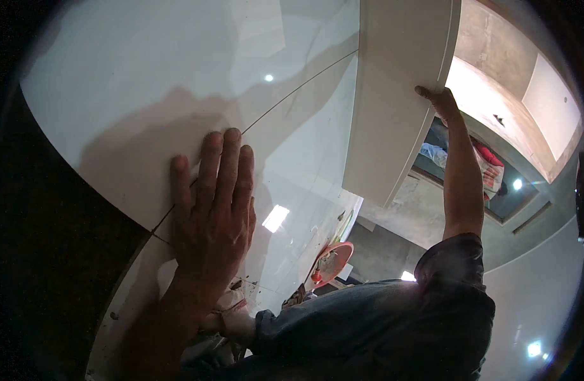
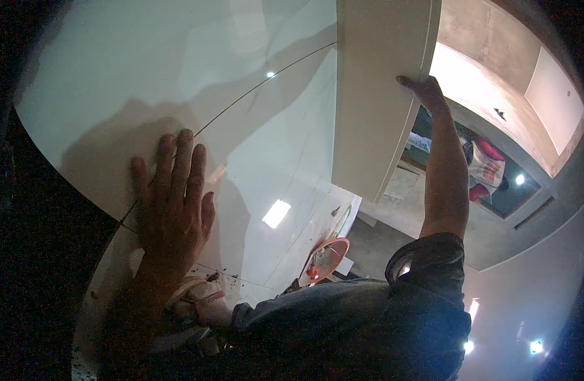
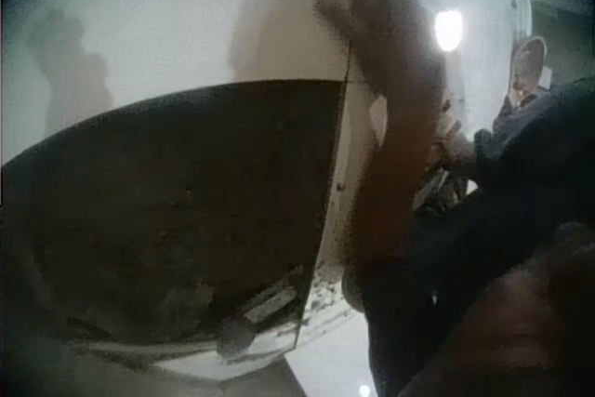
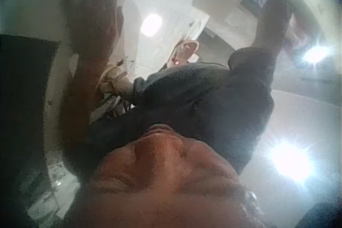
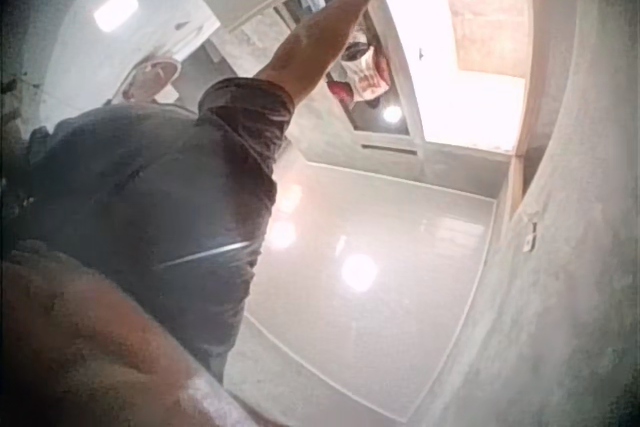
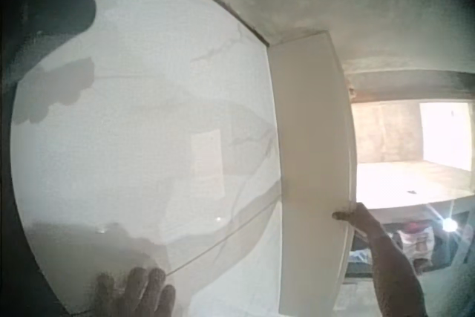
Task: The person installs floor tiles by placing large tiles onto a prepared substrate, pressing them into place, and using a rubber mallet to level them.
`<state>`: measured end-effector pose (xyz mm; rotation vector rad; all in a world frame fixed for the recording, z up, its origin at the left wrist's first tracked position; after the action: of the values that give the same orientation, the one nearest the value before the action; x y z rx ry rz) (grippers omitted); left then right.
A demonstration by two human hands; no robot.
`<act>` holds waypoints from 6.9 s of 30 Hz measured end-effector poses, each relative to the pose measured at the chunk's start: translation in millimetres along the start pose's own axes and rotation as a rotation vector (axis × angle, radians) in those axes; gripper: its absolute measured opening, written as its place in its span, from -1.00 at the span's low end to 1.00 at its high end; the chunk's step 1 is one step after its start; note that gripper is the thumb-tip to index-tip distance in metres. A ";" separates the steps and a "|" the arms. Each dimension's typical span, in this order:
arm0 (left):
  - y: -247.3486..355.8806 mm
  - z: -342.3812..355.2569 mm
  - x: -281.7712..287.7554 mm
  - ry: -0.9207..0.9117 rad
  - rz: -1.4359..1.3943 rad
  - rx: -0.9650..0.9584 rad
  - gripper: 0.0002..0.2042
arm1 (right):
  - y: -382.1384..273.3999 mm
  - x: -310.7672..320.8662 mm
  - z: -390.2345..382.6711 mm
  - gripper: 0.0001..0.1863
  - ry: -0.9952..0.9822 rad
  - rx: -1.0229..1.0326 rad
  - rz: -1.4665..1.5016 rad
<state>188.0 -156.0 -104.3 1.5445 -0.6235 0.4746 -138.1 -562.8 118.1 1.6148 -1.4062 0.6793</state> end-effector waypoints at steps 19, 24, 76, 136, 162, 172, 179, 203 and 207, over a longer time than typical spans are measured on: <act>23.8 -4.3 8.0 -0.016 0.349 -0.206 -0.43 | 129.0 -17.7 -194.5 -0.58 0.185 0.042 0.192; 16.6 -41.3 18.6 -0.020 0.486 -0.169 -0.40 | 204.5 -135.4 -289.0 -0.66 0.127 -0.117 0.397; 61.5 77.0 -37.3 -0.333 0.561 -0.029 -0.31 | -34.2 -155.4 93.8 -0.28 0.448 0.346 0.246; 13.8 651.2 66.8 0.038 0.692 0.109 -0.21 | 18.9 -156.8 151.1 -0.43 0.437 -0.191 0.454; -13.4 654.8 102.3 0.131 0.705 0.224 -0.28 | 17.0 -152.5 149.6 -0.43 0.465 -0.182 0.443; -19.0 648.5 109.7 0.327 0.632 0.565 -0.27 | 19.9 -155.7 150.6 -0.43 0.484 -0.176 0.420; -19.4 630.0 101.5 0.390 0.590 0.740 -0.25 | 20.2 -155.5 152.1 -0.44 0.476 -0.185 0.418; 131.0 480.4 -70.6 -0.276 0.407 -0.308 -0.29 | 23.2 -158.1 146.3 -0.43 0.546 -0.151 0.428; 48.1 580.5 19.5 0.051 0.712 -0.067 -0.28 | 18.9 -158.5 148.5 -0.43 0.539 -0.163 0.403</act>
<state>130.3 -735.9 -97.6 1.2101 -1.1401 1.0104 -210.4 -613.1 -81.4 0.9256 -1.3383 1.1061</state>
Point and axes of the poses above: each hand's wrist, its own z-axis towards the middle knuckle, its own x-axis out of the back of the hand, y = z × x, the point moved 4 cm from there along z, towards the middle knuckle, and after that the axes turned 6 degrees about -y, right-handed, at the moved point
